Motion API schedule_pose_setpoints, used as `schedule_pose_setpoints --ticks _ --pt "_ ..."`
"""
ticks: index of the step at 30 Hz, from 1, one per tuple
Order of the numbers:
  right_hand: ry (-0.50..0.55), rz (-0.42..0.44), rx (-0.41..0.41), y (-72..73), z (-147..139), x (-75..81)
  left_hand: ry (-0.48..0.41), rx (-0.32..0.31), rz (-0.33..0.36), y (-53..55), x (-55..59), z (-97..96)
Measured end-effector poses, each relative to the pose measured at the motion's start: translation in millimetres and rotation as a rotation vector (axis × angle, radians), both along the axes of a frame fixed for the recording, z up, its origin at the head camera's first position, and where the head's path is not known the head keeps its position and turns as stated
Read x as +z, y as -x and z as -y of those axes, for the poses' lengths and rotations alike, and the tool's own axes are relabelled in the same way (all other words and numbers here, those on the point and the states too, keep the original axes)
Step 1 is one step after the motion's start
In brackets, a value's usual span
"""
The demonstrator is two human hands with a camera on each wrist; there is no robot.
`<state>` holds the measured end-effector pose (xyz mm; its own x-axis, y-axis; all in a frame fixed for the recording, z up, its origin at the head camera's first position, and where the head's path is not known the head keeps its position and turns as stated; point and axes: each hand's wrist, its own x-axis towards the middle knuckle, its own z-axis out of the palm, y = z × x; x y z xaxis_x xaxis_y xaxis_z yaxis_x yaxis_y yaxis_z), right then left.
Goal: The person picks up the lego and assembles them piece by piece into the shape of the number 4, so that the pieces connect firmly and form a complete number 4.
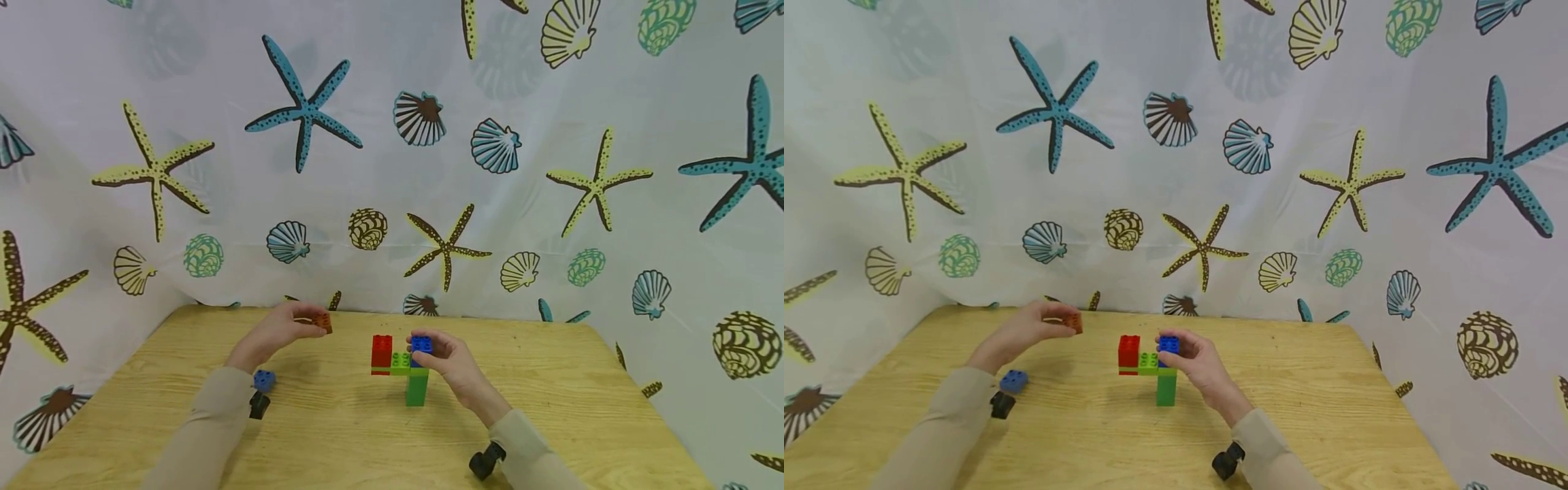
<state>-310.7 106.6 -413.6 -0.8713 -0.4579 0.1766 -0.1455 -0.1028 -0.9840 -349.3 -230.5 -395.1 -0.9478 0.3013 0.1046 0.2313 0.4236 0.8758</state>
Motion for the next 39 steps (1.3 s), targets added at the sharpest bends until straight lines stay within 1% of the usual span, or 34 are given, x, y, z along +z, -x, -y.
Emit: schedule_pose_setpoints --ticks 4,5,10,15,19,22,25,32,35,39 --pt "0.01 -0.001 0.007 0.3 -0.1 -0.3 -0.018 0.007 0.003 -0.5 3.6 -5.2" --pt "0.011 0.0 0.007 0.5 -0.1 -0.6 -0.036 0.011 0.015 -1.2 4.5 -6.9" --pt "0.026 0.009 0.009 0.2 -0.3 -1.4 -0.121 -0.007 0.032 -7.4 7.6 -17.7" --pt "0.033 0.007 0.012 -0.6 0.0 -1.5 -0.171 -0.026 0.02 -11.2 7.1 -33.7" --pt "0.029 0.005 0.016 1.2 -0.7 -2.9 -0.228 -0.04 0.014 -14.8 10.1 -48.9" --pt "0.037 0.011 0.019 7.2 -1.5 -8.3 -0.247 -0.044 -0.001 -16.9 13.8 -57.5" --pt "0.048 0.019 0.018 13.8 -1.9 -15.4 -0.246 -0.042 -0.006 -19.1 16.7 -63.3" --pt "0.047 0.017 0.013 15.7 -3.2 -20.0 -0.264 -0.036 -0.002 -21.2 15.7 -76.8" --pt "0.038 -0.001 0.012 15.0 -4.0 -19.4 -0.269 -0.04 -0.036 -20.7 13.6 -85.1" --pt "0.031 -0.014 0.008 14.8 -4.4 -19.4 -0.276 -0.047 -0.122 -21.0 12.9 -95.6"
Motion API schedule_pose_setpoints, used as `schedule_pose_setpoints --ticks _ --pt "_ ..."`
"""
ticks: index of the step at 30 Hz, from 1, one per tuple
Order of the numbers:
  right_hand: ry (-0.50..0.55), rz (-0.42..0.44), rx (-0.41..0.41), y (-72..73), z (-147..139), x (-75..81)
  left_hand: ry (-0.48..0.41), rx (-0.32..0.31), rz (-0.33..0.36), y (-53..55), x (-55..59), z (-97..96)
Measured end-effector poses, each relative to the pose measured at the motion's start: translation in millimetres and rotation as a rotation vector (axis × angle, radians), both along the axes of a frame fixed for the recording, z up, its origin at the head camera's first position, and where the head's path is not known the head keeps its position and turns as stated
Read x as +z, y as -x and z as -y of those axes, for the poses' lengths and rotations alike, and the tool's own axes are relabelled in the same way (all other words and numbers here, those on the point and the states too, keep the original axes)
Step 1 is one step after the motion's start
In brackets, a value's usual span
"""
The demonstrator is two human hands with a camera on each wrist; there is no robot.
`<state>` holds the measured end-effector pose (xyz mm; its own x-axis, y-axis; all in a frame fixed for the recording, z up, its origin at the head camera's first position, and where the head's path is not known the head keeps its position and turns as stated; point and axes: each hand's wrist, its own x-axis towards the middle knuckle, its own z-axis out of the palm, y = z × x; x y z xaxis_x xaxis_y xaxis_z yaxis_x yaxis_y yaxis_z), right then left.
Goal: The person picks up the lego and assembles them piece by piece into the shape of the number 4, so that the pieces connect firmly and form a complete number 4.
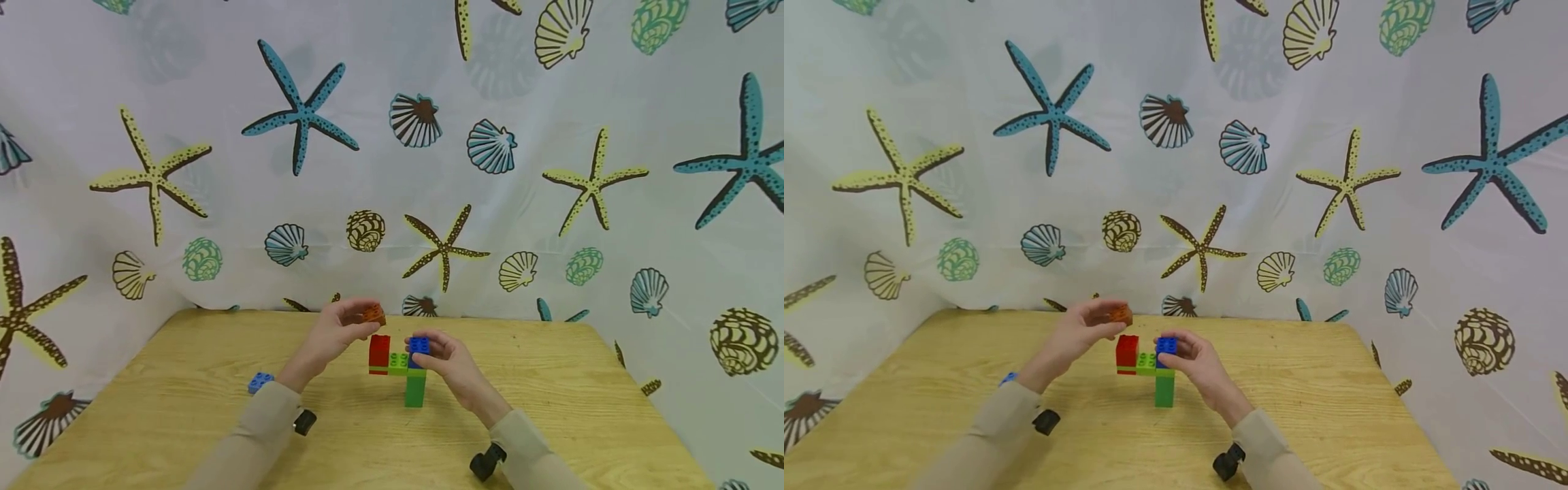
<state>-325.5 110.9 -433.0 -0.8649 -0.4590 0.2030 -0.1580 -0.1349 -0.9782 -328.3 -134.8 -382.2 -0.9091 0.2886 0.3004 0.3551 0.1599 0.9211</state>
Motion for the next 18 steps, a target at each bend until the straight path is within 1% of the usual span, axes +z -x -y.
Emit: schedule_pose_setpoints --ticks 2,4,9,10,12,14,18 --pt "0.0 0.004 -0.002 -0.4 -0.4 -0.8 0.006 -0.005 -0.034 -0.8 0.2 -5.2" --pt "-0.004 0.014 -0.009 -0.4 -0.8 -0.9 0.023 -0.026 -0.061 -1.3 0.8 -9.7" --pt "-0.011 0.03 -0.031 0.7 -1.8 -1.2 0.069 -0.115 -0.105 -3.5 3.8 -20.8" --pt "-0.015 0.031 -0.038 0.9 -2.0 -1.1 0.08 -0.123 -0.112 -4.6 5.0 -23.1" --pt "-0.029 0.032 -0.055 0.8 -2.3 -0.8 0.108 -0.143 -0.147 -6.0 6.4 -27.5" --pt "-0.044 0.036 -0.075 0.0 -2.6 0.0 0.145 -0.142 -0.168 -11.7 11.3 -31.9" --pt "-0.053 0.038 -0.099 -2.7 -3.2 1.7 0.228 -0.145 -0.232 -22.2 20.2 -39.3"
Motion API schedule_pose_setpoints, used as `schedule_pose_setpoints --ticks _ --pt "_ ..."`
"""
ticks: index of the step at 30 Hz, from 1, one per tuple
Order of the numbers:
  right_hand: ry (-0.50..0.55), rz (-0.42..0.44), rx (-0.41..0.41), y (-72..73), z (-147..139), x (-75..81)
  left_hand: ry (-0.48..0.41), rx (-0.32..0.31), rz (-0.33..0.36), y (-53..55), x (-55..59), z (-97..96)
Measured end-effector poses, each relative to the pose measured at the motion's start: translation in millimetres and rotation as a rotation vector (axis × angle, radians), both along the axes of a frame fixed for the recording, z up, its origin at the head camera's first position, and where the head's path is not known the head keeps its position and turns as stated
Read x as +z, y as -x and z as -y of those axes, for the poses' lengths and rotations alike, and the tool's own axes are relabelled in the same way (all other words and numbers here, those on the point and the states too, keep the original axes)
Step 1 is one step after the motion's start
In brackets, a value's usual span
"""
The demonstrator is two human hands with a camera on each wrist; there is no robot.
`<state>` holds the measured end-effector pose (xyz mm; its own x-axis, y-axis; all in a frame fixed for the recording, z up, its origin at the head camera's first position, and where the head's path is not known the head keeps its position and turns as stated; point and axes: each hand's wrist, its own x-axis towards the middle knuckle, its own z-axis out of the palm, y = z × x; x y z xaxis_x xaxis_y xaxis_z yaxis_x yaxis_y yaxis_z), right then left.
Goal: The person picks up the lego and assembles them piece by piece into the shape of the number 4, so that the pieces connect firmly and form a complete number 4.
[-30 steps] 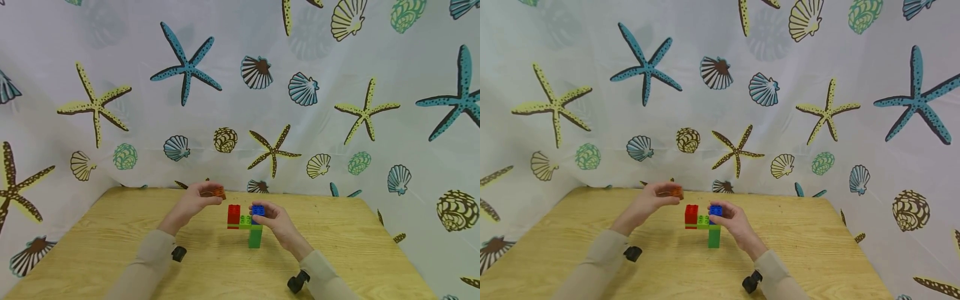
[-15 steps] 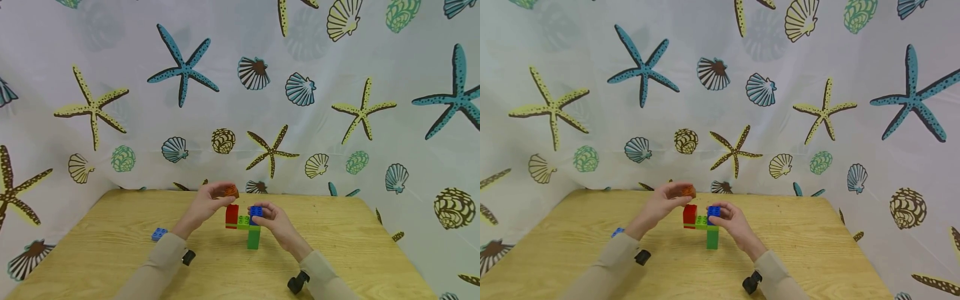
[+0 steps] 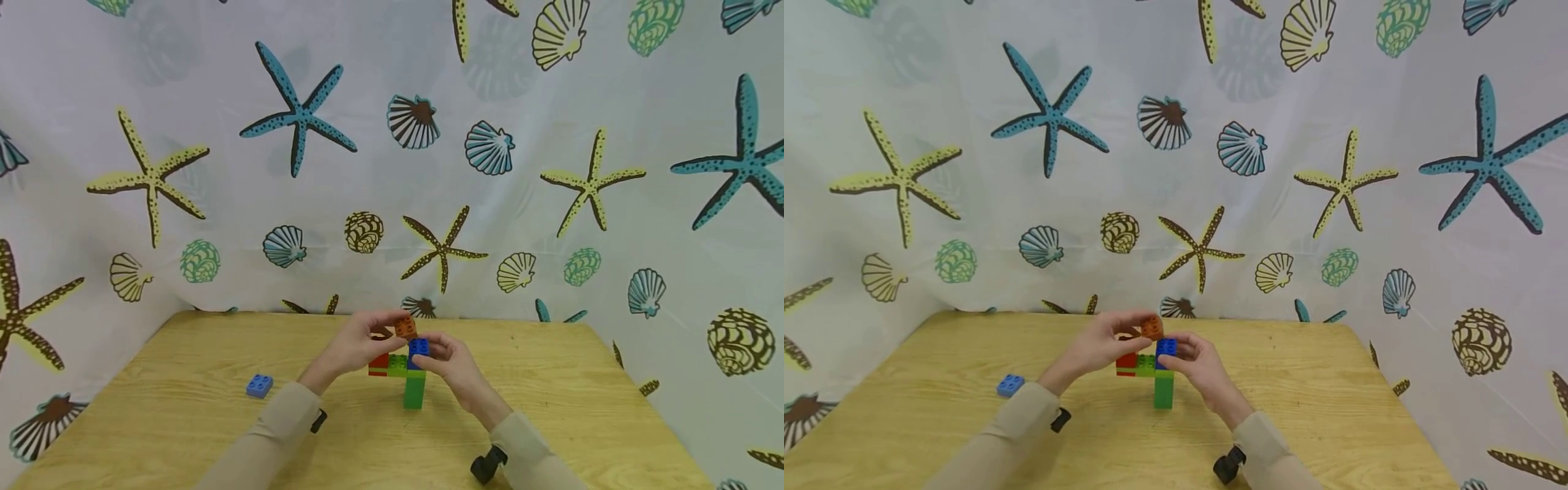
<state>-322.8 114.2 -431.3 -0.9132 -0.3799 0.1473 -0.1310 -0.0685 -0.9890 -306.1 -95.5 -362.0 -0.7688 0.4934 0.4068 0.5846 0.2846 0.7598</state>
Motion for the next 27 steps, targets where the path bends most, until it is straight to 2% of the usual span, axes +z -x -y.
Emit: schedule_pose_setpoints --ticks 1,3,11,14,21,27 --pt "0.004 0.0 -0.003 -0.8 0.0 0.2 0.012 0.005 -0.006 -2.5 1.7 -1.5" --pt "0.01 -0.003 -0.004 -1.8 -0.2 0.4 0.035 0.002 -0.024 -0.8 -0.8 -3.4" --pt "0.002 -0.009 0.017 -1.9 -1.2 -0.6 0.11 0.029 -0.086 18.5 -19.4 -6.2" --pt "-0.007 -0.013 0.018 -0.9 -1.4 -1.5 0.126 0.029 -0.11 19.8 -20.7 -8.3" --pt "0.015 -0.003 0.008 -1.8 -0.9 -2.0 0.134 0.004 -0.113 19.5 -22.0 -11.7" --pt "0.031 -0.009 0.019 -1.0 -0.9 -4.2 0.192 0.009 -0.148 19.2 -19.8 -12.1"
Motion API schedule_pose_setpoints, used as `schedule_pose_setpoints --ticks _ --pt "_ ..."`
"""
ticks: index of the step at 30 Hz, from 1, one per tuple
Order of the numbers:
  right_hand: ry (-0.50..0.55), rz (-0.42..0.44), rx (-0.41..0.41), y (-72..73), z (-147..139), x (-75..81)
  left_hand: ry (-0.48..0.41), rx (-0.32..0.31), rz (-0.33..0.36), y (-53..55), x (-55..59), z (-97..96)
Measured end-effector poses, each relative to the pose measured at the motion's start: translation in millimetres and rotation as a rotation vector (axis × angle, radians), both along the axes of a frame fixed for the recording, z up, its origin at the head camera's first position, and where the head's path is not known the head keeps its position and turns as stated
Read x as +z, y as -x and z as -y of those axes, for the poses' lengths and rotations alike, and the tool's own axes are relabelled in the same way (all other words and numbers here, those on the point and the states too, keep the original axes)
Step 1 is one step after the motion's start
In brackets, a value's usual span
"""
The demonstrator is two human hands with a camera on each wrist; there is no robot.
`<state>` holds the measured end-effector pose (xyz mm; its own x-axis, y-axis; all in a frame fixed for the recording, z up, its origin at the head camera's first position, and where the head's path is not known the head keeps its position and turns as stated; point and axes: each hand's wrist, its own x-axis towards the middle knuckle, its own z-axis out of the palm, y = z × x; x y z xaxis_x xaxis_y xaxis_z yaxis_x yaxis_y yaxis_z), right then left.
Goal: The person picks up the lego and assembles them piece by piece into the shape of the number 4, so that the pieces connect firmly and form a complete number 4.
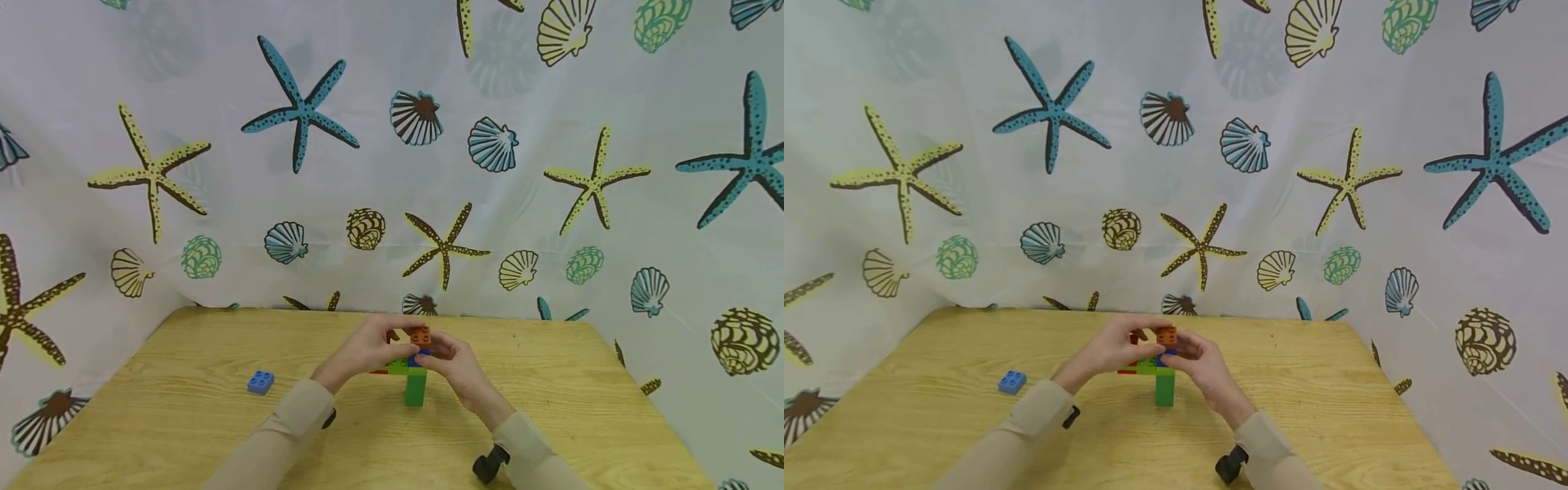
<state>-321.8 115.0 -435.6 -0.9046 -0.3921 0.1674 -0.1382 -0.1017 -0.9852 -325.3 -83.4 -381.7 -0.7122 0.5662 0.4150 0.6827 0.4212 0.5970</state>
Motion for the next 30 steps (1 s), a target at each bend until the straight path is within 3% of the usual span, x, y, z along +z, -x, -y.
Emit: schedule_pose_setpoints --ticks 7,17,24,30 --pt "0.013 0.017 0.018 2.6 1.1 -0.2 0.037 -0.02 0.011 3.0 4.3 1.8" --pt "0.001 0.029 0.013 2.2 -0.2 -1.6 0.076 -0.003 0.025 3.3 4.9 0.6" --pt "0.014 0.012 -0.002 -0.4 -0.3 -1.8 0.088 -0.017 0.06 4.1 8.2 0.0" --pt "0.017 0.021 0.0 1.0 -1.4 -2.4 0.084 -0.017 0.139 5.1 10.2 -0.9"
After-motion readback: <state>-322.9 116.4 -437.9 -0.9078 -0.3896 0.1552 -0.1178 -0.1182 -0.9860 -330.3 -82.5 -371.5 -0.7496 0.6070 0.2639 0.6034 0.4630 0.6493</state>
